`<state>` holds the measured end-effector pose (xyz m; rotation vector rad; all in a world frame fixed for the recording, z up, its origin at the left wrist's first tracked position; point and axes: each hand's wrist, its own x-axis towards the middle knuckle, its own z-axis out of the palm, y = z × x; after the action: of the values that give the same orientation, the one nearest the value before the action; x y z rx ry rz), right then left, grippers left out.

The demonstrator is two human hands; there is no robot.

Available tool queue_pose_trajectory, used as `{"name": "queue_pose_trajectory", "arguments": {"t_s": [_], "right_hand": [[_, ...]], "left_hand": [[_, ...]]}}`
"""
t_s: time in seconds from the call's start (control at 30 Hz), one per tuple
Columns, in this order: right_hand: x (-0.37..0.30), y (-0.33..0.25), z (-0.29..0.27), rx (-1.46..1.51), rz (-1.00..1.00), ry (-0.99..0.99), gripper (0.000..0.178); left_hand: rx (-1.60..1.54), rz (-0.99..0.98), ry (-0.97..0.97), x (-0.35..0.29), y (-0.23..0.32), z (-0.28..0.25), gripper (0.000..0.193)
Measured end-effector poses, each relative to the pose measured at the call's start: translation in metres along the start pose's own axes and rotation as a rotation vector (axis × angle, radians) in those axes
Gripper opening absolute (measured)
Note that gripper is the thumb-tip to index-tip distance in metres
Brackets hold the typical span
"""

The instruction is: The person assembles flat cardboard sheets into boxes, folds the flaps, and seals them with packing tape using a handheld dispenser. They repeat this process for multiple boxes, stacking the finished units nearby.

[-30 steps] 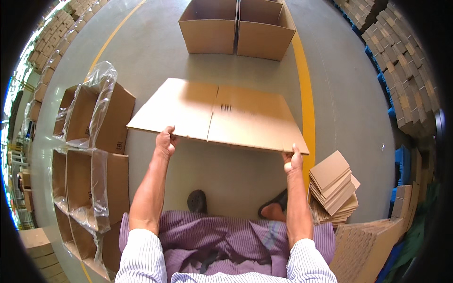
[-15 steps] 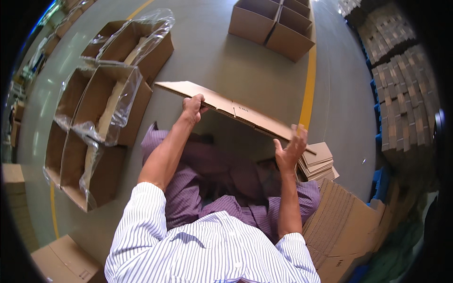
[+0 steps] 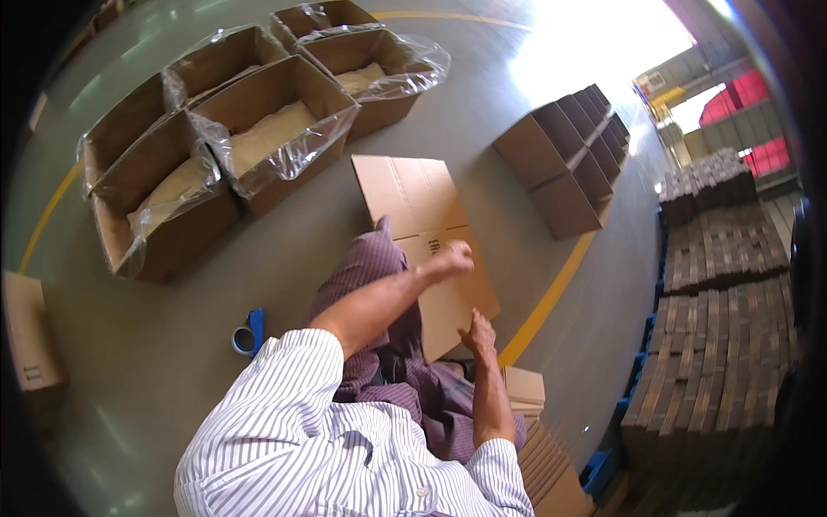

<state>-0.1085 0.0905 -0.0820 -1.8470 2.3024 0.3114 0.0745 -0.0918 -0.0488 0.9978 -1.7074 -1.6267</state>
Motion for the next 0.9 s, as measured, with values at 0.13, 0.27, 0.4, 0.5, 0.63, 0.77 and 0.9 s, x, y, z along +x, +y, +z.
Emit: {"name": "queue_pose_trajectory", "arguments": {"t_s": [0.13, 0.27, 0.4, 0.5, 0.63, 0.77, 0.9], "right_hand": [[-0.015, -0.009, 0.040, 0.307, 0.058, -0.225, 0.055], [-0.040, 0.000, 0.108, 0.548, 0.215, -0.351, 0.050], [-0.082, 0.012, 0.189, 0.619, 0.331, -0.800, 0.058], [-0.091, -0.020, 0.187, 1.046, 0.185, -0.872, 0.061], [-0.079, -0.028, 0.272, 1.643, 1.012, -0.713, 0.049], [-0.077, -0.049, 0.323, 1.823, 1.426, -0.503, 0.057], [-0.057, -0.070, 0.302, 2.031, 1.687, -0.309, 0.063]], "left_hand": [[0.339, 0.178, -0.262, -0.068, 0.025, 0.013, 0.035], [0.823, 0.252, -0.672, -0.098, 0.019, 0.007, 0.027], [1.052, 0.261, -1.008, -0.109, -0.006, 0.022, 0.024], [1.056, 0.246, -0.992, -0.129, -0.014, 0.025, 0.018], [1.015, 0.422, -1.041, -0.145, -0.018, 0.031, 0.015], [0.942, 0.302, -1.128, -0.145, 0.003, 0.023, 0.019], [1.022, -0.027, -1.418, -0.151, -0.017, 0.032, 0.027]]}}
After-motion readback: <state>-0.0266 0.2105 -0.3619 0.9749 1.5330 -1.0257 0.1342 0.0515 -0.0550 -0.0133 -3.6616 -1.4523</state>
